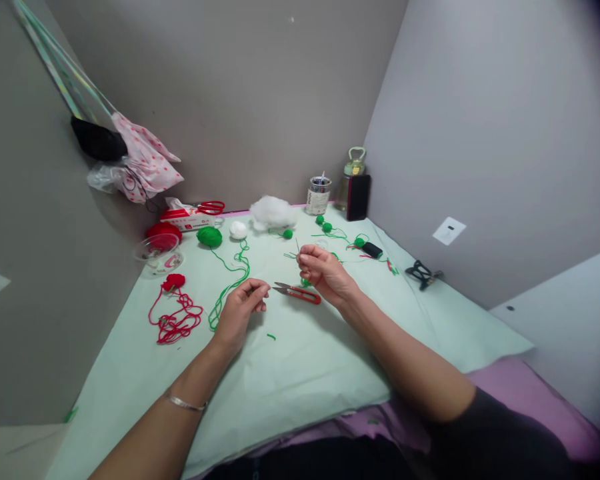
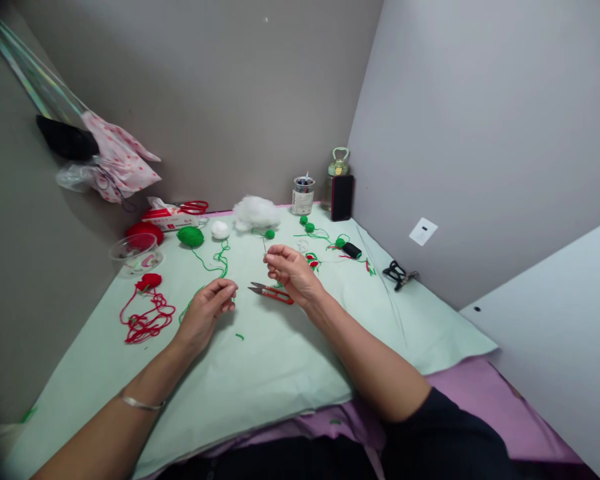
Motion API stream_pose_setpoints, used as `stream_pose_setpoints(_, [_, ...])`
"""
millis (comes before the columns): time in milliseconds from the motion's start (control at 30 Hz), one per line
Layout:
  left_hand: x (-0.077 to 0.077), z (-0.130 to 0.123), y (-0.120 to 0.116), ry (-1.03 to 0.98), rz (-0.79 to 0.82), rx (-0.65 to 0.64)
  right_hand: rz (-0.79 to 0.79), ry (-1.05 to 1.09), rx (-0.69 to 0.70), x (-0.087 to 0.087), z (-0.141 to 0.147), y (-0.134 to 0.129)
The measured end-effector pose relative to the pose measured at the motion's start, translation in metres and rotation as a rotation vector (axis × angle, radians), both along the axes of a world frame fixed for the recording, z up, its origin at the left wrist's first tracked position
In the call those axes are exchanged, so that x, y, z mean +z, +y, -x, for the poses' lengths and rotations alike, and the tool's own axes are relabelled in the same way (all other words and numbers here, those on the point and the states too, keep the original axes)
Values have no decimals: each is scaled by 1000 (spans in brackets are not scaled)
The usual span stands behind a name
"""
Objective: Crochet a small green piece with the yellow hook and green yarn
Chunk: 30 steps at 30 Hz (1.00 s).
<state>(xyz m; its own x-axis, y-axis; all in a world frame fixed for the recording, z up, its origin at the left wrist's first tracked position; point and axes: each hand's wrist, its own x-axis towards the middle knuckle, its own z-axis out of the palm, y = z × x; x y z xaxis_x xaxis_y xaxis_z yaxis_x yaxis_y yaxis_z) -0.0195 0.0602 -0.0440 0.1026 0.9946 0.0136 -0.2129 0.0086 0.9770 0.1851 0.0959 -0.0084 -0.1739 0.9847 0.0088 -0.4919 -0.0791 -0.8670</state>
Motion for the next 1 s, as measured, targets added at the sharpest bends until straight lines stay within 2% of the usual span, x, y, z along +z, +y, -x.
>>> stream_pose_setpoints(400, [6, -1, -3, 11, 5, -2, 5, 17, 16, -1, 1, 0])
stream_pose_setpoints(700, [2, -1, -1, -2, -17, -10, -14, 16, 31, 2, 1, -2])
stream_pose_setpoints(1000, [5, -1, -3, 3, -9, -15, -14, 3, 55, 3, -1, -3])
